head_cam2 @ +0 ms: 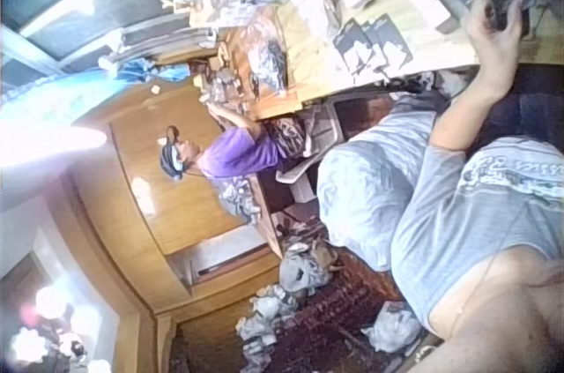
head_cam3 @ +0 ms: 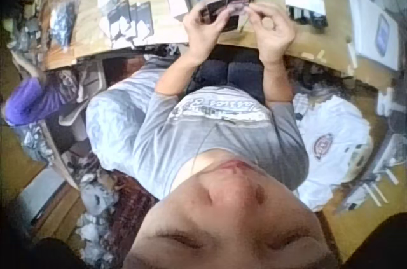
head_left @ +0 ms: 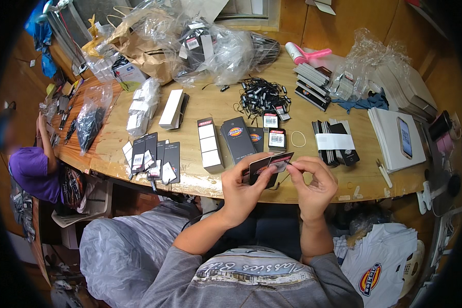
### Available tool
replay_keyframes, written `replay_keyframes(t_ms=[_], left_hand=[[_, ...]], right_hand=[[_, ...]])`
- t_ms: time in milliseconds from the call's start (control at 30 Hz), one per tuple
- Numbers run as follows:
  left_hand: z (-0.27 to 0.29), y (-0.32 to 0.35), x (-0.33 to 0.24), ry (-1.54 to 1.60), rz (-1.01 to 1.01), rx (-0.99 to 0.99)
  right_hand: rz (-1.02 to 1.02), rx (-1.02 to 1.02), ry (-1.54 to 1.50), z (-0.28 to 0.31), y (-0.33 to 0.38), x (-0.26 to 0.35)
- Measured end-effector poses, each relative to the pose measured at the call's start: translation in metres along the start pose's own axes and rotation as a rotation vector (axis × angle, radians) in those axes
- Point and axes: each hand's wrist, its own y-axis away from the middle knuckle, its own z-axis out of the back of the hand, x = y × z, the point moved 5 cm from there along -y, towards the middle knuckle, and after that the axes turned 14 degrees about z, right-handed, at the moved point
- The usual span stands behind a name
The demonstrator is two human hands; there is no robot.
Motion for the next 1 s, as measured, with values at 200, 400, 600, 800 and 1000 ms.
replay_keyframes(t_ms=[200,400,600,800,1000], left_hand=[[-0.002,0.002,-0.003,-0.156,-0.098,0.041],[-0.003,0.004,-0.018,-0.26,-0.315,0.049],[-0.004,0.01,-0.024,-0.508,-0.651,0.045],[-0.007,0.015,-0.027,-0.551,-0.779,0.058],[-0.01,0.01,-0.018,-0.47,-0.498,0.22]], right_hand=[[0.1,-0.031,0.086,0.001,0.002,0.005],[0.164,0.013,0.14,-0.002,0.004,0.008],[0.066,0.032,0.055,-0.001,0.006,0.004],[-0.111,-0.04,-0.238,-0.004,0.017,-0.01],[-0.26,-0.148,-0.517,-0.009,0.025,-0.024]])
